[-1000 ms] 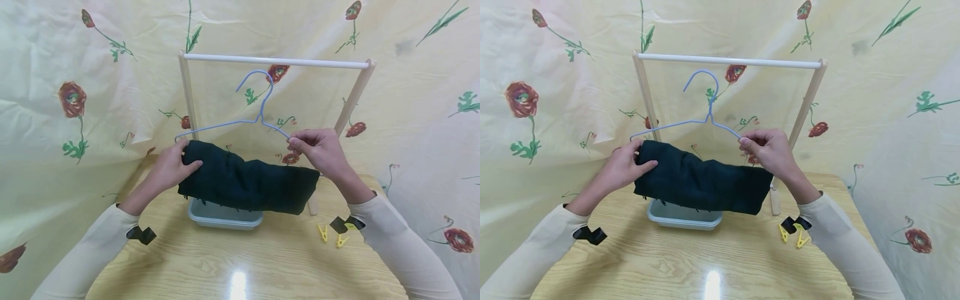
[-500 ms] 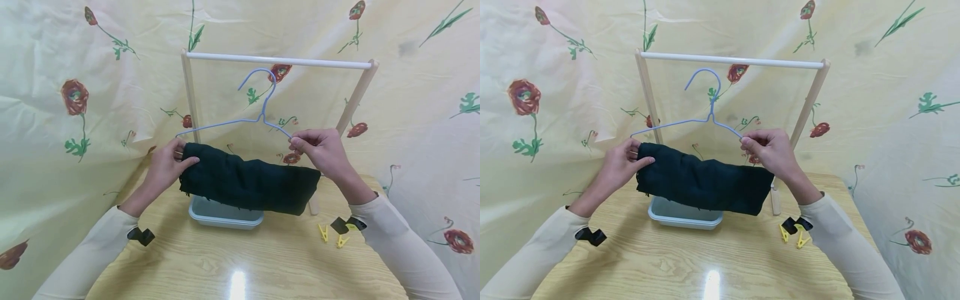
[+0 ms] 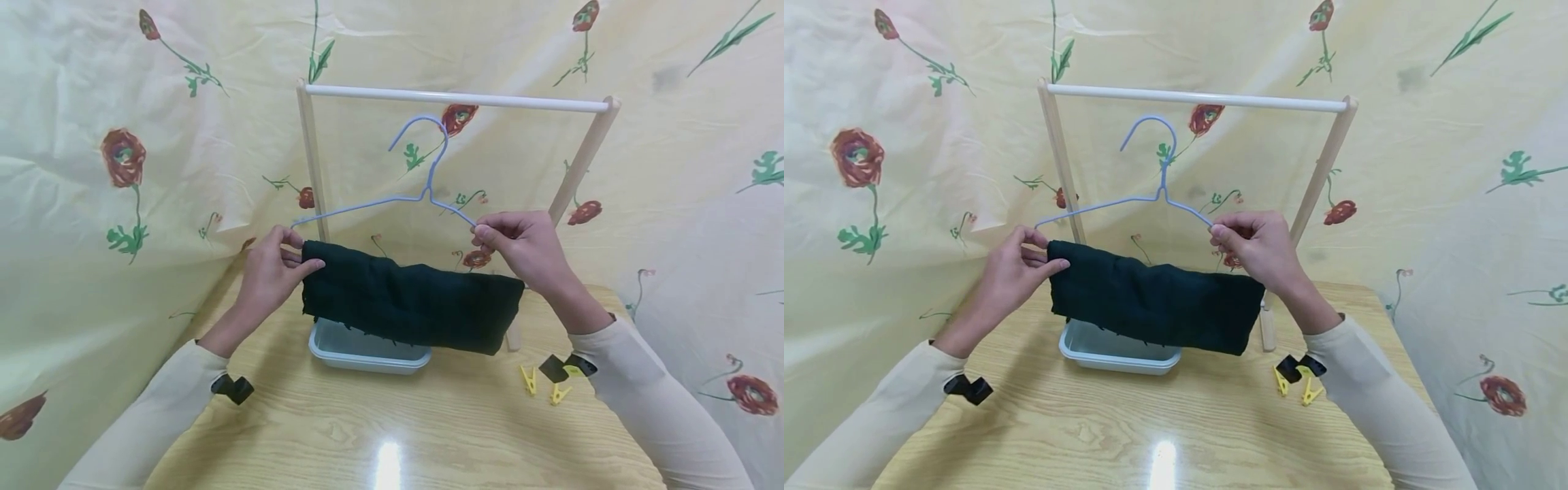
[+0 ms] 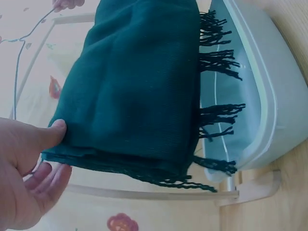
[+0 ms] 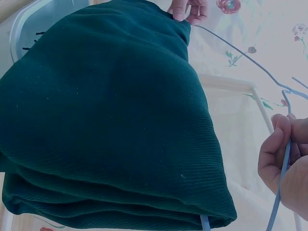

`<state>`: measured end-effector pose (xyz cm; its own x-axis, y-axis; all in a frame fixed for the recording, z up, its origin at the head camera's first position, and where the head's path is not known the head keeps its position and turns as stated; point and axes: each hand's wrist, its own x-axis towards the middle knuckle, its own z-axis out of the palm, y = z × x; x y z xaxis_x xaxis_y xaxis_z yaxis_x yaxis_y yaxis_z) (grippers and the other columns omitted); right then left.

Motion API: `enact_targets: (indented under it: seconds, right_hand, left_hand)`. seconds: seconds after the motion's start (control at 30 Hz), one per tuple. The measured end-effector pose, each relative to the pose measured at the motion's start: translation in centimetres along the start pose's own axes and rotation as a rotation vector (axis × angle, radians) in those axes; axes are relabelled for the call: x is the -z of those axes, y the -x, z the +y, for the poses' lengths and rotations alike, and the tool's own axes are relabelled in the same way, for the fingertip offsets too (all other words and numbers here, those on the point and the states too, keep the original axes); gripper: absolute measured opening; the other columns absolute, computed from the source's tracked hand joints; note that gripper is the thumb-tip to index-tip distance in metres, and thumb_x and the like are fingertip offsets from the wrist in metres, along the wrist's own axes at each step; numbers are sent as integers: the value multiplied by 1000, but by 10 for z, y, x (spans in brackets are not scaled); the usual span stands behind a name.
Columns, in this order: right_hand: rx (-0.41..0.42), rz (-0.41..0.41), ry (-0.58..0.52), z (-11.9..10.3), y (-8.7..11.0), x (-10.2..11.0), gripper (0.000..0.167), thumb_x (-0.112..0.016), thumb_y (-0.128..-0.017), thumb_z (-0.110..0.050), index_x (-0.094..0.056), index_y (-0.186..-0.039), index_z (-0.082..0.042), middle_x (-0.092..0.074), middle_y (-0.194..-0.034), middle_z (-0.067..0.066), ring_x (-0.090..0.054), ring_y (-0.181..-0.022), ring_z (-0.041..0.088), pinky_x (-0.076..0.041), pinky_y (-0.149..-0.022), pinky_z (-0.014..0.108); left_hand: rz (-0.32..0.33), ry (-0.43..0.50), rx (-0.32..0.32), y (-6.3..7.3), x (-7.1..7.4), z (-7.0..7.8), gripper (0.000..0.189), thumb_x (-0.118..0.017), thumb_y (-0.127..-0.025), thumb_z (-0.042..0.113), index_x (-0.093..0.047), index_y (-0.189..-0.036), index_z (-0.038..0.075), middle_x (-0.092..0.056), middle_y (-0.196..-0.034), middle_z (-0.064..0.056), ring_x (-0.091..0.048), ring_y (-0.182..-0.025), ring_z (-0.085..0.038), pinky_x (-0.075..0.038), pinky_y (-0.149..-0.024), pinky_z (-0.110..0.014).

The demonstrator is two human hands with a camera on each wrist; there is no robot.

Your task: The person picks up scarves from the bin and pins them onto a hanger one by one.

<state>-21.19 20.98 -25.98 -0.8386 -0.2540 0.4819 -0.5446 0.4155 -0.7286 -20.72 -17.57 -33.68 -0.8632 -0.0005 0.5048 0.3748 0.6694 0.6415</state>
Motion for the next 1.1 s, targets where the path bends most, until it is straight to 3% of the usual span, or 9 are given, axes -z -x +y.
enact_targets:
  seconds: [0.13,0.17,0.27,0.47,0.63,0.73,0.93,1.1]
  right_hand:
    - [-5,6,8,0,0,0,17,-68,-98,-5,-75,-106,8,-74,-80,-8,-70,-72,7,-56,-71,17]
    - [-5,7,12,0,0,0,17,-68,-98,-5,-75,-106,8,-74,-80,-8,-70,-72,7,-56,-71,16]
    - [-1,11,27,-1,0,1,17,-68,-98,-5,-76,-106,7,-75,-82,-3,-70,-72,8,-56,-71,16]
    - [1,4,42,-3,0,0,17,-68,-98,-7,-76,-106,6,-76,-83,3,-70,-72,9,-56,-70,17]
    - [1,2,42,-4,-1,-2,18,-68,-98,-9,-76,-106,6,-76,-84,4,-71,-73,14,-57,-71,18]
    - [0,-3,29,-4,-1,-3,19,-69,-98,-9,-76,-106,6,-76,-85,4,-72,-72,12,-58,-70,20]
    - [-6,-20,-6,-7,-2,-7,18,-69,-97,-7,-76,-105,7,-75,-85,12,-72,-68,9,-59,-66,23]
    - [-7,-23,-21,-12,-2,-9,17,-69,-97,-7,-75,-105,7,-75,-84,13,-71,-66,10,-59,-63,24]
  left_hand:
    - [73,-48,-78,3,-3,6,51,-91,-79,25,-57,-106,-1,-56,-93,-15,-58,-80,-27,-46,-71,-35]
    - [88,-53,-114,3,-3,9,50,-91,-78,26,-58,-104,0,-54,-90,-14,-54,-78,-26,-42,-69,-35]
    - [103,-34,-245,5,-7,18,42,-91,-78,24,-62,-97,1,-55,-83,-10,-51,-74,-22,-42,-66,-31]
    - [-3,123,-505,1,-27,38,24,-86,-83,14,-70,-97,3,-66,-87,-6,-60,-79,-18,-51,-69,-29]
    - [-148,162,-642,-7,-52,61,25,-81,-88,20,-74,-108,6,-74,-105,-5,-66,-98,-21,-55,-87,-34]
    - [-251,128,-655,-11,-69,76,31,-78,-92,28,-74,-115,9,-73,-114,-4,-65,-107,-20,-53,-96,-34]
    - [-454,-17,-582,-18,-98,103,50,-72,-94,47,-68,-131,12,-70,-128,-2,-62,-119,-15,-49,-105,-32]
    - [-518,-106,-568,-23,-112,111,50,-71,-94,49,-69,-129,14,-71,-127,2,-64,-112,-12,-50,-102,-29]
